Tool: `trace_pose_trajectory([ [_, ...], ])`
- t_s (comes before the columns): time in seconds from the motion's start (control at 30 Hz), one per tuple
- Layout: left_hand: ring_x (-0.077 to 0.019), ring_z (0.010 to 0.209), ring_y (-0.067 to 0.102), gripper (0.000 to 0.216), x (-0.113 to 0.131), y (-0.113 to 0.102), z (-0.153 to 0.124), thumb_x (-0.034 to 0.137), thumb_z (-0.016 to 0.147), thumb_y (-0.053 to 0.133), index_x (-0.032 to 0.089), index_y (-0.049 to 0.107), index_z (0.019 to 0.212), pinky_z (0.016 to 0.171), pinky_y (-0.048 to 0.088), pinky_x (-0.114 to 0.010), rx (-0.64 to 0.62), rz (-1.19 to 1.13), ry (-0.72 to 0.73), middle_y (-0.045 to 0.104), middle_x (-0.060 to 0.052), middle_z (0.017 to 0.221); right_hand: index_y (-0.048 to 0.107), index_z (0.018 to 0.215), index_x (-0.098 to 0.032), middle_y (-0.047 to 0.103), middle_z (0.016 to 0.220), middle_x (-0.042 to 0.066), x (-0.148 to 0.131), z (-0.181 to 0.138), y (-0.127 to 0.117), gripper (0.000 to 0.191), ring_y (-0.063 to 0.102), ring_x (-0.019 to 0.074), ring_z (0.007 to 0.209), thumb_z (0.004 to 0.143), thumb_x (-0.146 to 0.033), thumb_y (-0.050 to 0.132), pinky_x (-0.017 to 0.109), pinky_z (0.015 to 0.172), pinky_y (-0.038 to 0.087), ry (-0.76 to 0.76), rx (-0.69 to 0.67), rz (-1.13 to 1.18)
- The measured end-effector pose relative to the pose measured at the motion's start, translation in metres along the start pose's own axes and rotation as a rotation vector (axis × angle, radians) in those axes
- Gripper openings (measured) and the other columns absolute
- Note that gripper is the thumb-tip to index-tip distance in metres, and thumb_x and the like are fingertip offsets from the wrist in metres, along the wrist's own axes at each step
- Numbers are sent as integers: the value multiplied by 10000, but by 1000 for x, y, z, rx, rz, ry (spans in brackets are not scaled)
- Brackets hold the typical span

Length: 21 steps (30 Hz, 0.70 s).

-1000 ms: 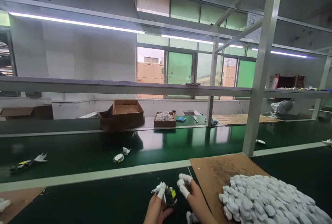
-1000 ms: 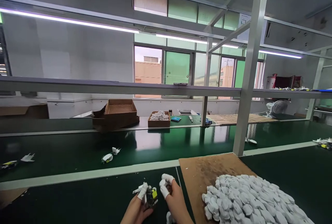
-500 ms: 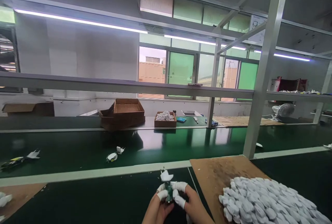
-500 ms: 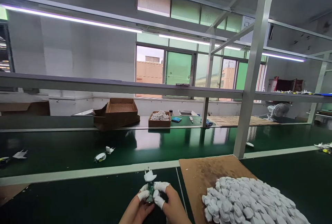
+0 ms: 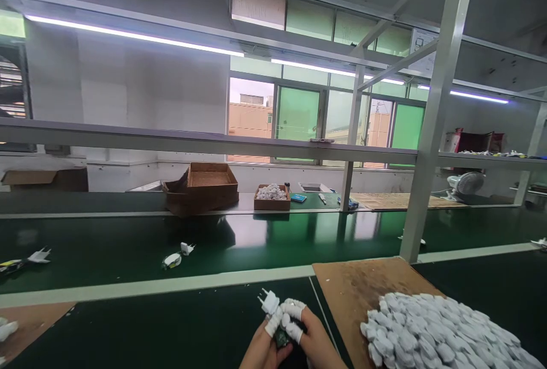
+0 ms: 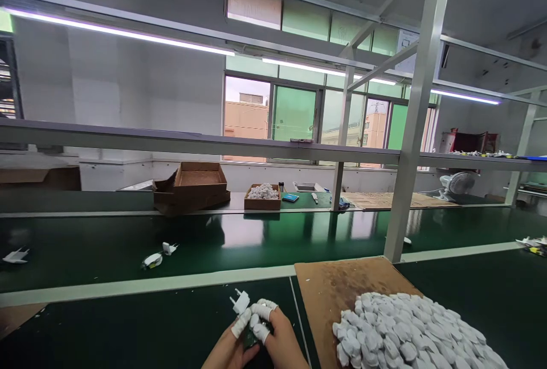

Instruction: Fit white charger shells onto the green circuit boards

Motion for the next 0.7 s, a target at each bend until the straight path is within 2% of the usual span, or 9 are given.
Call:
trace_pose_trajectory([
  [0.17,-92,564,496,551,3,-3,0,351,387,744,163,482,834,516,368,-197,19,87,72,560,18,649,566,1006,-186,557,1032,74,0,-1,-1,314,459,198,1016,713,-285,509,323,911,302,20,-13,37],
  [0.3,-107,572,490,524,9,-5,0,348,433,718,153,476,854,504,365,-200,45,183,140,560,8,646,532,1047,-190,520,1094,65,3,-1,1,364,432,184,1048,683,-182,517,299,923,283,4,-50,20],
  [0.43,-171,663,527,533,14,-6,2,344,459,702,140,470,892,531,395,-243,56,264,190,582,-36,723,347,1198,-167,400,1214,89,16,0,6,574,359,174,1115,653,-169,527,303,941,251,68,-54,224],
  [0.53,-205,681,543,509,20,-6,2,344,446,704,135,483,854,505,391,-247,81,296,257,587,-45,723,324,1203,-144,426,1185,103,12,-2,15,590,422,179,1056,657,-199,542,296,897,311,77,-142,324],
  [0.6,-215,704,549,481,22,-8,2,319,433,711,136,494,821,510,395,-244,91,298,285,589,-36,700,378,1167,-138,482,1128,92,5,-5,19,562,451,187,1017,643,-196,573,285,878,329,58,-203,234],
  [0.7,-225,744,549,448,21,-11,5,276,419,721,130,498,779,525,405,-239,104,287,265,584,-27,646,404,1150,-130,518,1083,85,-2,-8,17,551,468,194,991,635,-194,590,275,867,337,40,-214,56],
])
Point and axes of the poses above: each hand's wrist, its own z-axis towards the middle knuckle, its own y-axis out of the palm, x = y × z, the point moved 9 cm from there along z, towards the middle knuckle
